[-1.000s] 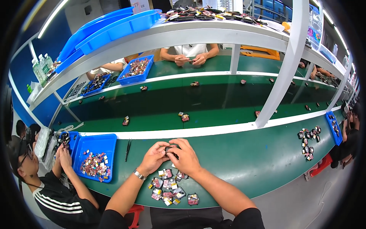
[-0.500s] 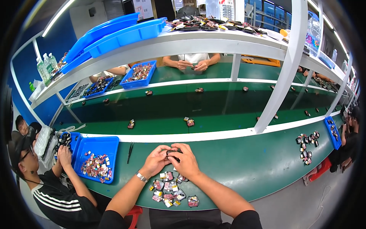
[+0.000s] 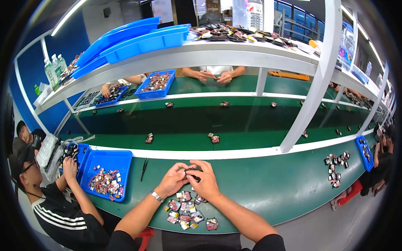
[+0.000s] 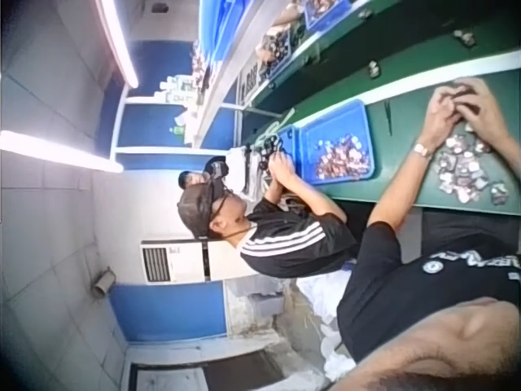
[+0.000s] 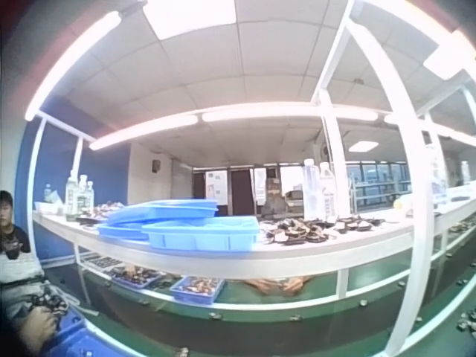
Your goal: Sorting and arranging small badges or pins on a workbench.
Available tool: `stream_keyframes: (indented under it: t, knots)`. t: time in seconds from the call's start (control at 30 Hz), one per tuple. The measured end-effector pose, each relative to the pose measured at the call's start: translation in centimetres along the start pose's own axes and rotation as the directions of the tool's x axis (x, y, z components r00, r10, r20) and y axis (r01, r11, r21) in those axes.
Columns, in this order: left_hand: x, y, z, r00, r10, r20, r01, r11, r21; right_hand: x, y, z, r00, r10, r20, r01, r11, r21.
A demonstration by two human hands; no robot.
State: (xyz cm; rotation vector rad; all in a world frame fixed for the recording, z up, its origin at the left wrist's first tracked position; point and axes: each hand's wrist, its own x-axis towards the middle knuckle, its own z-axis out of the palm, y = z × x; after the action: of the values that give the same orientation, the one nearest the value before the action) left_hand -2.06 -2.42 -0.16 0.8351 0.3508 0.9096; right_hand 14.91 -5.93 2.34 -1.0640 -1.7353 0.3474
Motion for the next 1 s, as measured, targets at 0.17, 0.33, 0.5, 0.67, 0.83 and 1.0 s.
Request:
stream_keyframes:
  t: [0.17,0.33,0.5,0.67,0.83,1.0]
  knots:
    - [0.1,-0.1,-0.7,1.0,-0.004,0.028,0.005,0.999,-0.036,0.7,-1.5,-0.3,0.999,-0.044,0.014,0.044,0.999,0.002]
    - [0.0,0.1,-0.5,0.998,0.021,0.052,-0.019,0.998,-0.054,0.4,-1.1,-0.2,0.998,-0.065,0.008,0.065,0.996,-0.062]
    - [0.3,-0.4,-0.5,0.998,0.066,0.018,-0.066,0.997,-0.027,0.3,-0.6,-0.2,0.999,-0.023,0.024,0.023,1.0,-0.001]
    - [0.3,-0.3,0.5,0.998,0.043,-0.037,-0.044,0.999,-0.026,0.8,-0.2,-0.6,0.994,-0.107,-0.018,0.104,0.988,-0.11]
    - [0.2,-0.5,0.1,0.999,0.005,-0.046,-0.006,1.0,-0.026,0.9,-0.2,-0.7,0.978,-0.206,-0.019,0.199,0.963,-0.18]
    - [0.3,-0.5,-0.2,0.999,0.019,-0.039,-0.02,0.999,-0.032,0.9,-1.0,-0.5,0.977,-0.211,-0.029,0.199,0.952,-0.233]
